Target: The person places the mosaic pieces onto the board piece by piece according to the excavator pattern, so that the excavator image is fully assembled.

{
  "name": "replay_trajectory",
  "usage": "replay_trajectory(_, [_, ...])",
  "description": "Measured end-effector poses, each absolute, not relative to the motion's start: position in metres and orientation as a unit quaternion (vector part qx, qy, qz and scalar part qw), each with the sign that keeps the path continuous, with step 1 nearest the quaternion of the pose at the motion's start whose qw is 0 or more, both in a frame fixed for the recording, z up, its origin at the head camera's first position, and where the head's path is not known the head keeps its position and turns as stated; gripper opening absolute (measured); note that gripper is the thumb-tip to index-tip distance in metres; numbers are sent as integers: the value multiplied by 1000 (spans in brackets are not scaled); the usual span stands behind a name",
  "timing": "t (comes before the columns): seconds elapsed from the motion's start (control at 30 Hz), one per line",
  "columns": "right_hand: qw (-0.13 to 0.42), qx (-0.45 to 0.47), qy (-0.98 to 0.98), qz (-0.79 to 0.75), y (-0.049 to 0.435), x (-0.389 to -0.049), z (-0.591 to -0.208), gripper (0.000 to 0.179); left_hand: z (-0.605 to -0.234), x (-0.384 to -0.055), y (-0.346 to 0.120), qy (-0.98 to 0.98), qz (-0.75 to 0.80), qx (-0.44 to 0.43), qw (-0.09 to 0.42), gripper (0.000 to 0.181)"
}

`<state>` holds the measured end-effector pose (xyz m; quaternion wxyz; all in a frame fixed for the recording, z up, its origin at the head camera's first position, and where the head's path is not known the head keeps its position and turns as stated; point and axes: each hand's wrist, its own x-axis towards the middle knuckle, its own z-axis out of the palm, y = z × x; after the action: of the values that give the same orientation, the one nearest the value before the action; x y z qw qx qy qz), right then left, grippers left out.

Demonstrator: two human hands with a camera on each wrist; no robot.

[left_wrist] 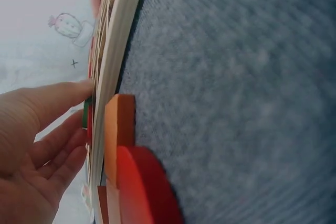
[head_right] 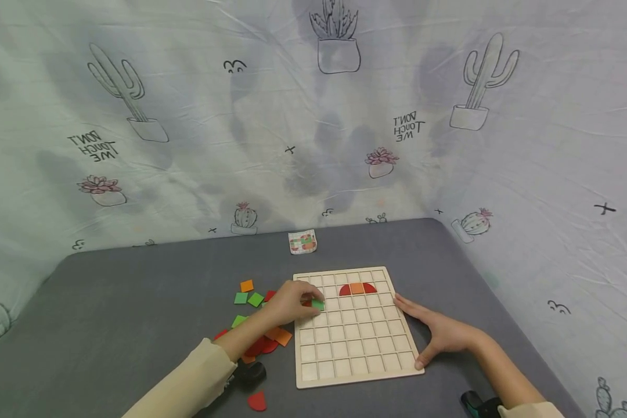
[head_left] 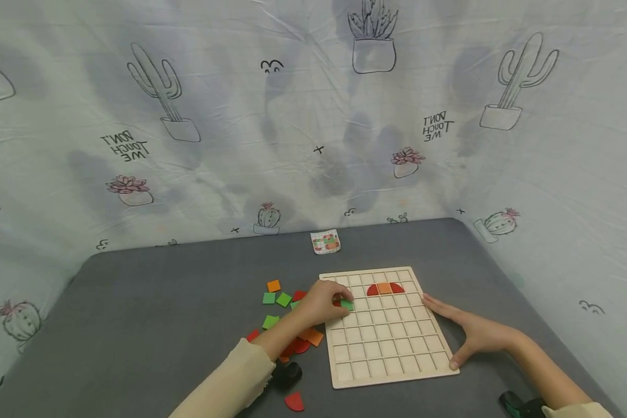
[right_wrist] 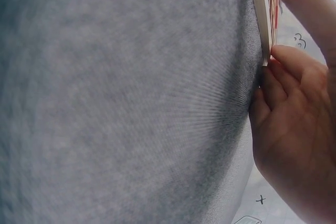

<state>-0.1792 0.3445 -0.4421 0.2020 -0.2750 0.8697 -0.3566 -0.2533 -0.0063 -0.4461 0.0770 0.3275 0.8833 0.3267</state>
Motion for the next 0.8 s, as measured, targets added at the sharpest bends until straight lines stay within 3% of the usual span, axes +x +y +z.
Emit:
replay_trajectory(0.37, [197, -277, 871, -355, 344, -178, -445, 118, -446, -250, -3, 886, 315, 337, 48, 17])
replay_trajectory(0.8, [187, -294, 867, -356, 345, -177, -452, 115, -446, -246, -4, 868, 363, 334, 62, 20])
